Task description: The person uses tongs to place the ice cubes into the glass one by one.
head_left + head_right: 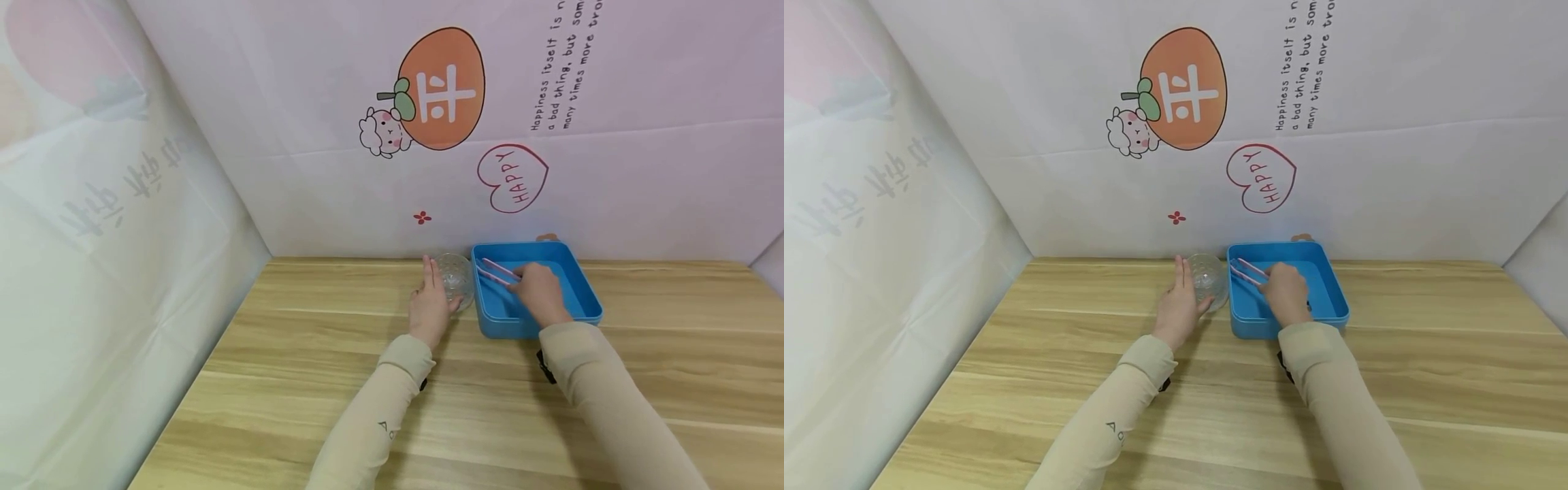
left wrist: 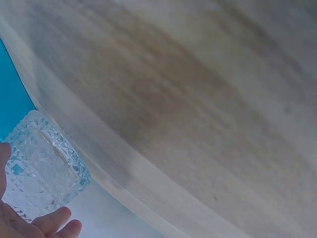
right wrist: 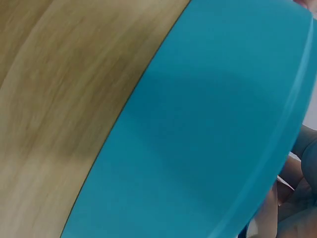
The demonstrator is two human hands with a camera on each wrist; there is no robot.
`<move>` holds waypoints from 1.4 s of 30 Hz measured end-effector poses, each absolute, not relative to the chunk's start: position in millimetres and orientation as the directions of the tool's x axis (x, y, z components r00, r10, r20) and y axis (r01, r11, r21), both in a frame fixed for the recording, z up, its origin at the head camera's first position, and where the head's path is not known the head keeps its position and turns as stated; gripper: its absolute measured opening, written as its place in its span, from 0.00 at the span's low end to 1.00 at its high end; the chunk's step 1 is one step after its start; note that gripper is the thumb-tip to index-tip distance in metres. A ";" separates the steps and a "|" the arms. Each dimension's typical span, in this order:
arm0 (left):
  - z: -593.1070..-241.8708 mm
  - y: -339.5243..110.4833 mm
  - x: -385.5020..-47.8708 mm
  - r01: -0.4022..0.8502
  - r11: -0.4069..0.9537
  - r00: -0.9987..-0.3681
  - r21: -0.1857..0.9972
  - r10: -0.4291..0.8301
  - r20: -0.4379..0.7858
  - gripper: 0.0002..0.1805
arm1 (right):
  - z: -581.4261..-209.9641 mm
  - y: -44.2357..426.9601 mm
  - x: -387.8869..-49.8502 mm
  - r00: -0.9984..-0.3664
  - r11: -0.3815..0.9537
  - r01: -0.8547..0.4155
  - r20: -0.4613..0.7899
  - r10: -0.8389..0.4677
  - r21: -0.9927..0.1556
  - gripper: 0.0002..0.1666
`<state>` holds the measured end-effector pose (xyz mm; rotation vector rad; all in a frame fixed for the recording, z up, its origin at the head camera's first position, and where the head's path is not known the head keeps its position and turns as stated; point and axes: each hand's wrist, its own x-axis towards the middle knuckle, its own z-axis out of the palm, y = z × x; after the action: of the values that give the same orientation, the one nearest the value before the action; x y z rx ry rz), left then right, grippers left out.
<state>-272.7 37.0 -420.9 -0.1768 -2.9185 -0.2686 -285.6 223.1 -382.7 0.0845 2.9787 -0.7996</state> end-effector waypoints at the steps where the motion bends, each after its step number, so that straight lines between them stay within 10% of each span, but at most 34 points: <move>1: -421.0 37.0 -272.7 0.136 0.977 -0.971 0.163 0.099 0.216 0.48 | -383.2 221.8 -286.6 -0.997 0.863 0.069 -0.071 0.039 -0.500 0.26; 42: -421.1 38.3 -274.6 0.120 0.983 -0.977 0.137 0.092 0.193 0.50 | -399.1 203.6 -297.2 -0.991 0.885 0.079 0.061 0.120 -0.459 0.19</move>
<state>-274.6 38.3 -421.1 -0.1585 -2.9420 -0.2202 -297.2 203.6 -399.1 0.1664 3.1346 -0.7574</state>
